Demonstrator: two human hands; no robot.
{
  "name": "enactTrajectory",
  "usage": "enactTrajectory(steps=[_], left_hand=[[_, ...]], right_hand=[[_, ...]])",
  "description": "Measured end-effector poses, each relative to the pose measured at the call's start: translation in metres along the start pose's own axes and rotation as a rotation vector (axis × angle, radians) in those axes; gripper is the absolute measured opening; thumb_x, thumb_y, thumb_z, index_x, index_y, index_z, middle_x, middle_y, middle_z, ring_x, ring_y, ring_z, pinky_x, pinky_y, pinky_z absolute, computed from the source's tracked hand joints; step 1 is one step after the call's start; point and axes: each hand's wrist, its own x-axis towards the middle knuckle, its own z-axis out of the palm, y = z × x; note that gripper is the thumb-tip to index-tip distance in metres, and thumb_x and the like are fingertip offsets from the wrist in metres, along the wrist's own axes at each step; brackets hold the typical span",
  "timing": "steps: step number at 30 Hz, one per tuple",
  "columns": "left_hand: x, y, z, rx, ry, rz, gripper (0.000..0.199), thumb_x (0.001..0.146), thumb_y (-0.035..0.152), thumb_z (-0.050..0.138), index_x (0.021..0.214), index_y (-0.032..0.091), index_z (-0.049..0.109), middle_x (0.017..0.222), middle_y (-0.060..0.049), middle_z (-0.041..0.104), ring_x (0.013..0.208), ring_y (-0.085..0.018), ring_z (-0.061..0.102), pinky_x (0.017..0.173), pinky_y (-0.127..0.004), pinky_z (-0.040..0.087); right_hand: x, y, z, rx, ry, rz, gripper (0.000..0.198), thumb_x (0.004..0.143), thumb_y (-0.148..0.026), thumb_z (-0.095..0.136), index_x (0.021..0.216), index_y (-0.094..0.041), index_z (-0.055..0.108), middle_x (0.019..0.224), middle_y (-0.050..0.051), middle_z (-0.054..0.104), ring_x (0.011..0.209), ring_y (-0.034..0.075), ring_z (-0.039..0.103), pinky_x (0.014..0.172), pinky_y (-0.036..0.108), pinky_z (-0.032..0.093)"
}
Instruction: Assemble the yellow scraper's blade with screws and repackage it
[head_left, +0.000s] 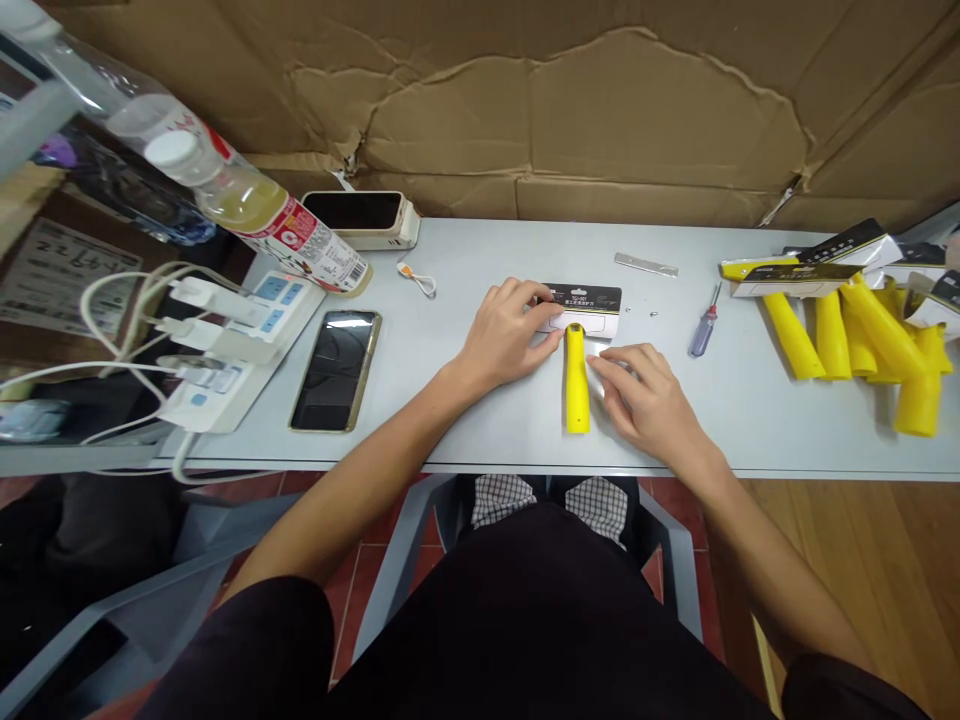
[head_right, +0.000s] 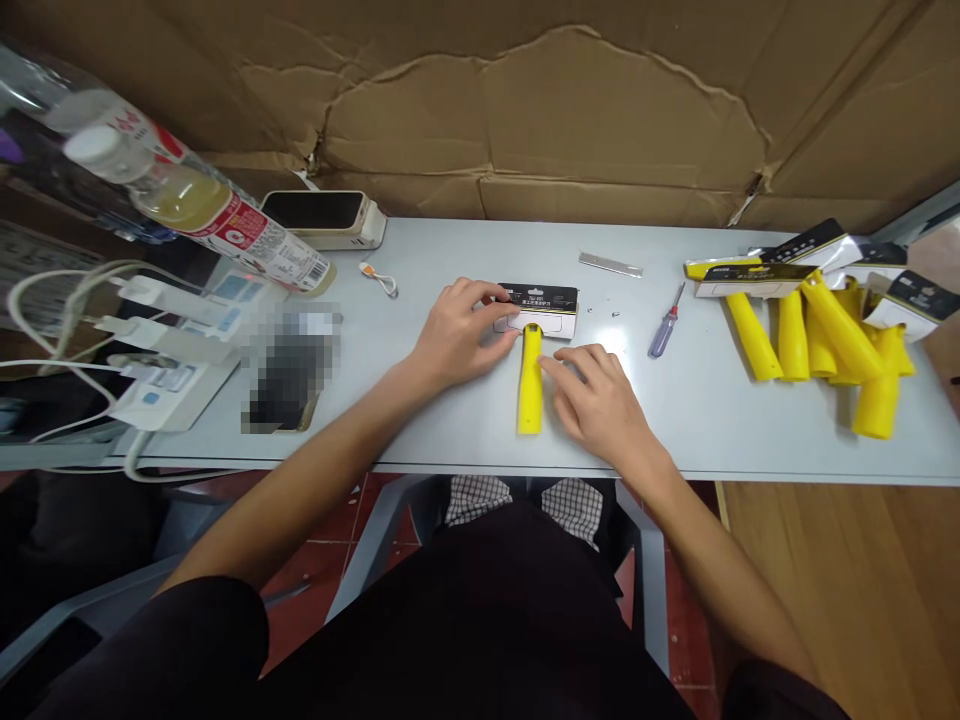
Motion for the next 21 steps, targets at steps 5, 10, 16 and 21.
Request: enactTrajectory(steps=[5,10,16,21], left_hand=[[0.001,-0.001,0.003,-0.087,-0.066,0.011,0.026,0.105,0.030,0.056,0.121,0.022,0.074,0.153,-0.013,0.070,0.145,-0.032,0.061,0.116,-0.051,0.046],[0.001,-0.004,0.003,-0.086,-0.123,-0.011,0.036,0.104,0.033,0.057,0.135,0.019,0.071,0.146,-0.014,0.075,0.136,-0.033,0.067,0.111,-0.050,0.048],[-0.001,-0.010,-0.003,-0.109,-0.108,-0.001,0.041,0.105,0.037,0.059,0.138,0.018,0.073,0.151,-0.015,0.071,0.139,-0.032,0.065,0.115,-0.050,0.049],[-0.003,-0.015,-0.003,-0.116,-0.123,-0.007,0.043,0.104,0.038,0.060,0.140,0.017,0.072,0.148,-0.016,0.071,0.138,-0.033,0.064,0.118,-0.052,0.049]], right_hand=[[0.010,0.007,0.003,-0.132,-0.043,0.056,0.064,0.108,-0.016,0.042,0.172,-0.019,0.042,0.168,0.018,0.055,0.161,0.040,0.041,0.125,0.065,0.042],[0.018,0.014,0.006,-0.188,-0.148,0.076,0.065,0.104,-0.008,0.033,0.168,-0.005,0.045,0.169,0.023,0.053,0.160,0.040,0.046,0.131,0.065,0.037],[0.015,0.020,0.007,-0.156,-0.145,0.069,0.068,0.106,-0.011,0.034,0.174,-0.014,0.038,0.173,0.019,0.049,0.160,0.039,0.047,0.129,0.068,0.040],[0.016,0.022,0.005,-0.151,-0.134,0.056,0.071,0.107,-0.012,0.035,0.177,-0.016,0.030,0.175,0.020,0.045,0.158,0.039,0.049,0.127,0.066,0.044]])
